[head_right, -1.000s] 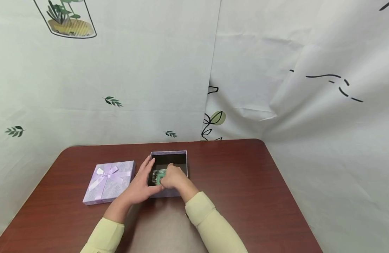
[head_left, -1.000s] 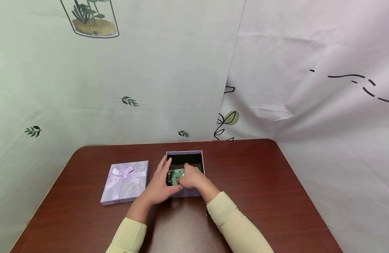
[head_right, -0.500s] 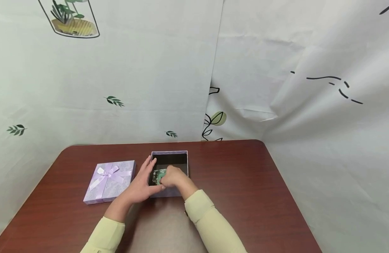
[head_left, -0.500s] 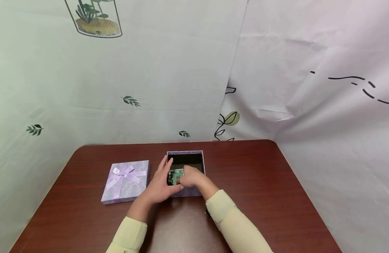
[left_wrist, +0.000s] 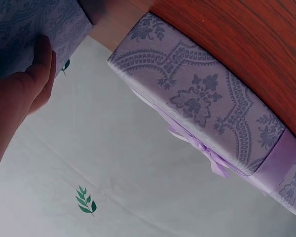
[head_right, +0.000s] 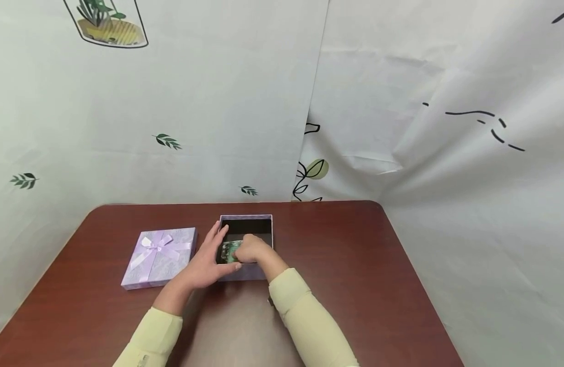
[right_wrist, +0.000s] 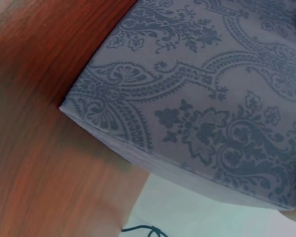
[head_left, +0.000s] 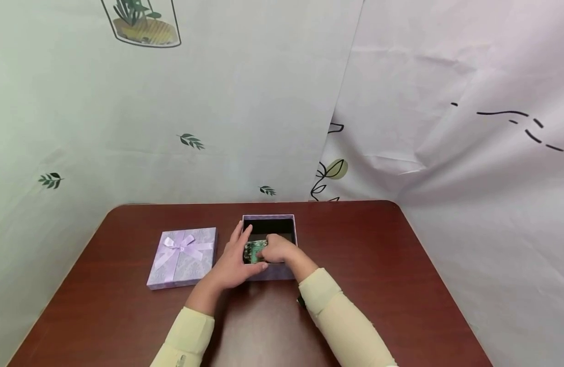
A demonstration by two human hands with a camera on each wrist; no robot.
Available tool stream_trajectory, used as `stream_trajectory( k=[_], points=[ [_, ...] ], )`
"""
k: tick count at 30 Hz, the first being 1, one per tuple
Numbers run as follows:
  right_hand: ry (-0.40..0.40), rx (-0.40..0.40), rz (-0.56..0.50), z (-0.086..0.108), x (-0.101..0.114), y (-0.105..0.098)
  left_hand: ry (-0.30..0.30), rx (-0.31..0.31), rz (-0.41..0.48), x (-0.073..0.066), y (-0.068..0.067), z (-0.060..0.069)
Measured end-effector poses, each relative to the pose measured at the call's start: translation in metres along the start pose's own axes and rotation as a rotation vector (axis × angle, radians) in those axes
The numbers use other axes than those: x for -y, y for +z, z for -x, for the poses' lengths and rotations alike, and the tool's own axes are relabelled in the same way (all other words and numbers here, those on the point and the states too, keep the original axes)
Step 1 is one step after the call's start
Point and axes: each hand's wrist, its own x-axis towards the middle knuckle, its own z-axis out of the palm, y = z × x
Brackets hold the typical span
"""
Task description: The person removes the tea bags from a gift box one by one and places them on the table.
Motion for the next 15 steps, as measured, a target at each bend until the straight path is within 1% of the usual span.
stream_trajectory(
  k=[5, 8, 11, 15],
  points=[
    [0.043, -0.014, -0.118, -0.0008, -0.001, -0.0033, -0.004, -0.006, -0.005, -0.0012, -0.0005, -0.0003],
    [0.065, -0.005, -0.181, -0.0016, -0.0015, -0.0043, 0.003, -0.013, -0.007, -0.0015, -0.0006, -0.0001],
    [0.078, 0.007, -0.209, -0.0011, -0.002, -0.005, 0.004, -0.015, -0.008, -0.0014, -0.0003, 0.0002],
    [0.069, 0.004, -0.201, -0.0008, -0.0029, -0.0052, 0.0, -0.012, -0.008, -0.0011, -0.0002, 0.0002]
  ],
)
